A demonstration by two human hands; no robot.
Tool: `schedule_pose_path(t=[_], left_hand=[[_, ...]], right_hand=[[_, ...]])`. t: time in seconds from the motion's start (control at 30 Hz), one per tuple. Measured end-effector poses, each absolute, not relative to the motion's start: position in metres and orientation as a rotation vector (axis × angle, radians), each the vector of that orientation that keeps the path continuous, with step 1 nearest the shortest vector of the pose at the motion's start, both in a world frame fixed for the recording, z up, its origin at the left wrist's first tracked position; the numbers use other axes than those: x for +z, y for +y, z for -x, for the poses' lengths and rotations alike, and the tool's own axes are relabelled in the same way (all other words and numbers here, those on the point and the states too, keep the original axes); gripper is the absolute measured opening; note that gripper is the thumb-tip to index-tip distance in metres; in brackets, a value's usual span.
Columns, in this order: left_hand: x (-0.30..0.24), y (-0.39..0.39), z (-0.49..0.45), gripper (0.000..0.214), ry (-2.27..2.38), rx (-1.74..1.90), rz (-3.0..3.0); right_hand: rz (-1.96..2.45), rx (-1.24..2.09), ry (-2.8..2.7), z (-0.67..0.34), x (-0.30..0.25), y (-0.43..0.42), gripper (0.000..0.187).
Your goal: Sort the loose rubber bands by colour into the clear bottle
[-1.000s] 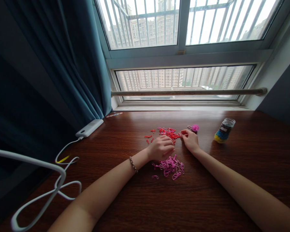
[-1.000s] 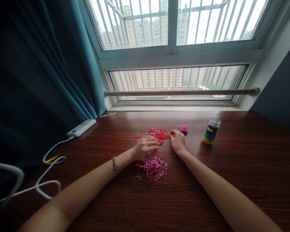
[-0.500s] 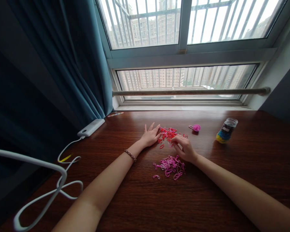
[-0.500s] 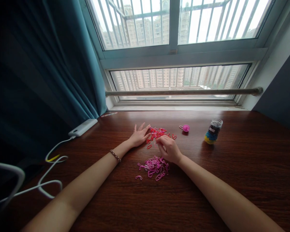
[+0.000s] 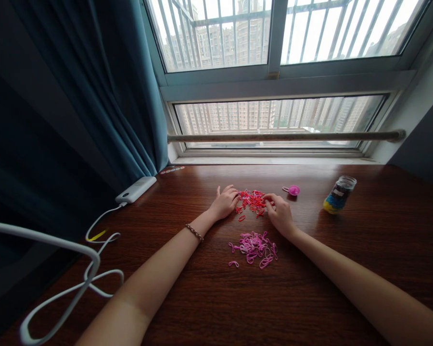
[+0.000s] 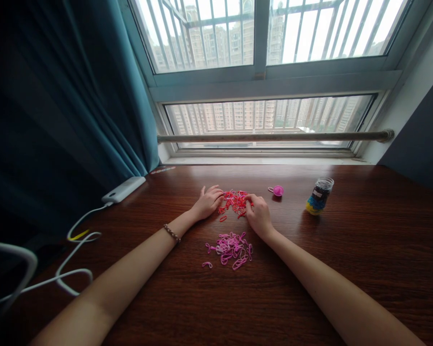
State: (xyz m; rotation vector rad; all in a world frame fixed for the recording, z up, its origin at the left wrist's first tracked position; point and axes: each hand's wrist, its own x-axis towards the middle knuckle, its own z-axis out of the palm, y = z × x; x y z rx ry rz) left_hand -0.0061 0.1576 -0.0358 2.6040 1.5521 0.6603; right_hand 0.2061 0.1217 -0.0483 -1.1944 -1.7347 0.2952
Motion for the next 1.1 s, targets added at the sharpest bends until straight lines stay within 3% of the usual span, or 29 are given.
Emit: schedule_pose_path(t=[0.23,0.47,0.87,0.97,1.1], left_hand=[[-0.041,0.164,0.011,0.022,1.615,0.982,-2.616],[-0.035,0.154,0.003,0.011,1.320,1.296,-2.587],[-0.025,0.099,-0.042,0.022,0.214,0.825,-3.133],[-0.026,0.102,-0.039,0.022,0.343,0.890,-3.096],[-0.028,0.116,-0.030,0.019,0.982,1.210,-2.823]], right_hand=[[1.275,0.282,-1.836,-0.208,-0.055,0.126,0.021],[1.271,0.280,-1.835,-0.210,-0.062,0.129,0.023],[1.326,0.312,-1.857,-0.208,-0.056,0.128,0.019],[1.322,0.357,-1.839,-0.208,-0.054,0.127,0.020],[1.259,0.406,-1.849,-0.208,-0.054,0.126,0.019]])
